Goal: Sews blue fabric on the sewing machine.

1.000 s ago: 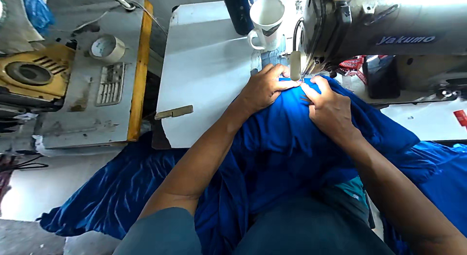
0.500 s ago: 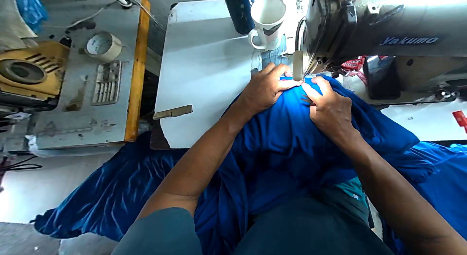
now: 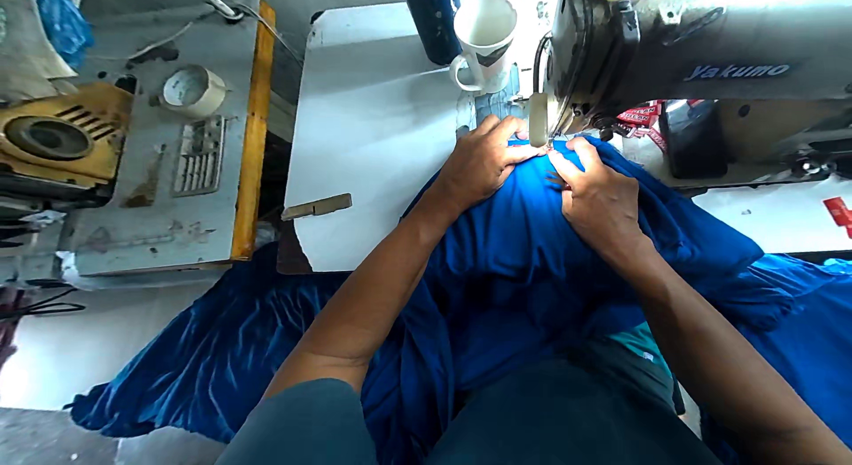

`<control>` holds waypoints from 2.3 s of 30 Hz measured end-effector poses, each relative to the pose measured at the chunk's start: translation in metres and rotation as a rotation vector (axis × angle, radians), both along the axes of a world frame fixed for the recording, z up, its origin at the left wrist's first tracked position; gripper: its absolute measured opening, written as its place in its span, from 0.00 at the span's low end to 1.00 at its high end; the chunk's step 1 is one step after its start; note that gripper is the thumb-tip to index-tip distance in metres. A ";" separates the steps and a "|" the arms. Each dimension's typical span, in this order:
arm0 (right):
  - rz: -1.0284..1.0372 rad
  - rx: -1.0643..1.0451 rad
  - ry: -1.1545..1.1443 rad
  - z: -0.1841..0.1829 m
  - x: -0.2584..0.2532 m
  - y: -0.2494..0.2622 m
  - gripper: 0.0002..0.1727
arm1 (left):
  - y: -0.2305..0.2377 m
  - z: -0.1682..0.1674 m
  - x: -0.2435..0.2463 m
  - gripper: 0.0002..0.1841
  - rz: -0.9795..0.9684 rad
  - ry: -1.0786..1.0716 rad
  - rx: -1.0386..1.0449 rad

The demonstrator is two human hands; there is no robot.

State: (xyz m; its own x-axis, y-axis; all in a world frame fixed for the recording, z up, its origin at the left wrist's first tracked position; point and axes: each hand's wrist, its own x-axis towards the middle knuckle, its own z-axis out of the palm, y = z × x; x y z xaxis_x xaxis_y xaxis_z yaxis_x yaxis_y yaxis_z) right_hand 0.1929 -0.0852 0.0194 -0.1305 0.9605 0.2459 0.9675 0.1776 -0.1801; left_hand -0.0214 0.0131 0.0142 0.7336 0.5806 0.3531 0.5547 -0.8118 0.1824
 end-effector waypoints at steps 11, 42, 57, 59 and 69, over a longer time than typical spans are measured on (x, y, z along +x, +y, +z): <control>0.005 0.030 0.047 -0.008 0.004 -0.004 0.26 | -0.002 -0.001 0.001 0.23 0.007 -0.042 0.014; 0.042 0.033 0.112 -0.007 0.018 0.007 0.27 | 0.000 -0.003 0.000 0.25 0.024 -0.026 -0.021; 0.052 0.041 0.104 -0.004 0.020 0.011 0.26 | 0.002 -0.003 0.001 0.24 0.045 -0.022 -0.023; 0.050 0.046 0.102 -0.005 0.019 0.010 0.26 | 0.001 -0.004 0.001 0.24 0.043 -0.021 -0.026; 0.046 0.042 0.103 -0.004 0.019 0.011 0.26 | 0.002 -0.005 0.001 0.24 0.052 -0.020 -0.021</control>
State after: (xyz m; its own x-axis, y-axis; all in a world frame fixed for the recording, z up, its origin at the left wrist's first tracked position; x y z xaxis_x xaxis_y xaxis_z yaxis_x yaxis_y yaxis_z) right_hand 0.2121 -0.0737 0.0159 -0.1459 0.9426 0.3004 0.9349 0.2306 -0.2697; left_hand -0.0200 0.0153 0.0096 0.6949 0.6253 0.3551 0.5923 -0.7777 0.2105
